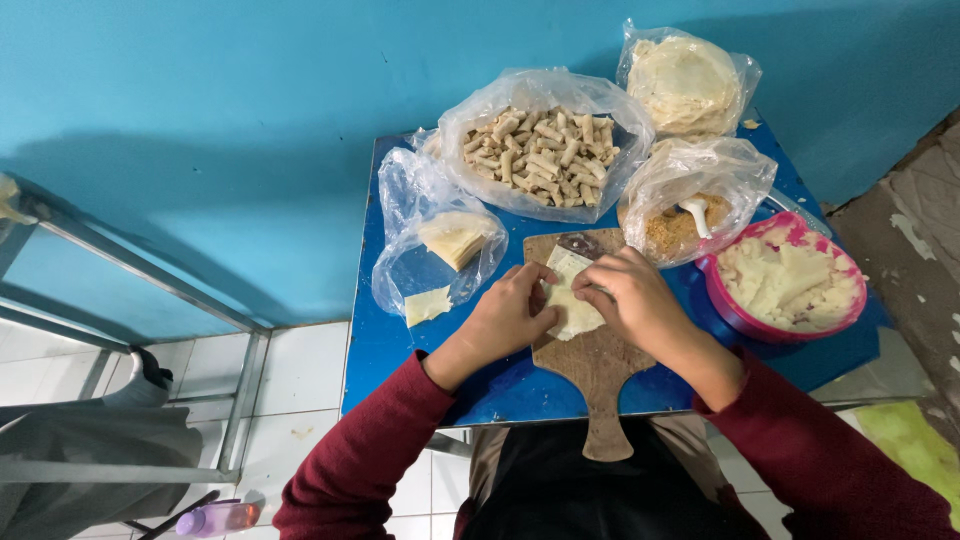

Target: The person takes thin pastry sheets from a cutting board, spoons a brown filling from a plastic bag onto a sheet, folds and rolls the sheet around the filling by hand, and places the finished roll into a pink bowl or into a large bag of completed rolls. The person repeats this cycle throughout the clip.

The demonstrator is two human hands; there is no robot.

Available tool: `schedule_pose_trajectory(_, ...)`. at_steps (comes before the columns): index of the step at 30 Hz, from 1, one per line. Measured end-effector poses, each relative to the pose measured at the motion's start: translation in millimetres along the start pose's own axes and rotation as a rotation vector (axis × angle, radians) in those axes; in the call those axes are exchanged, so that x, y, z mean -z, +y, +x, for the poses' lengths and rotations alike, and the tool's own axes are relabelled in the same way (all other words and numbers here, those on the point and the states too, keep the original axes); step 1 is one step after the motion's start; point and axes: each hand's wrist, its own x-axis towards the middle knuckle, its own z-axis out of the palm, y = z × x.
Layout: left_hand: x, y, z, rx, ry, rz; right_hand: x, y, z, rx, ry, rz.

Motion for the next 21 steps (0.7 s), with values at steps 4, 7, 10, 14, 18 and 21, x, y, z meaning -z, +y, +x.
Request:
schedule_pose_trajectory(4, 1, 4, -3, -0.221, 0.113, 0.088, 3, -5, 0, 0.066, 0.041, 0.046)
schedule_pose_trajectory(7, 2, 9, -3, -0.235, 0.075, 0.071, 5, -7, -5, -0.009, 0.031, 0.173)
schedule_pose_trajectory(10, 5, 15, -10, -0.063, -0.108, -0.015, 6, -9, -16, -0.24, -0.04, 0.377)
schedule_pose_trajectory(14, 5, 23, -17, 0.127, -0.25, -0.16, 0, -8, -21, -0.413, -0.069, 0.408)
schedule_pose_trajectory(18, 5, 27, -13, 0.167, -0.195, -0.038, -4, -10, -19, -0.266, 0.002, 0.218)
schedule_pose_trajectory(21, 3, 33, -15, 0.142, -0.149, 0.069, -6, -14, -17, -0.143, 0.039, 0.119)
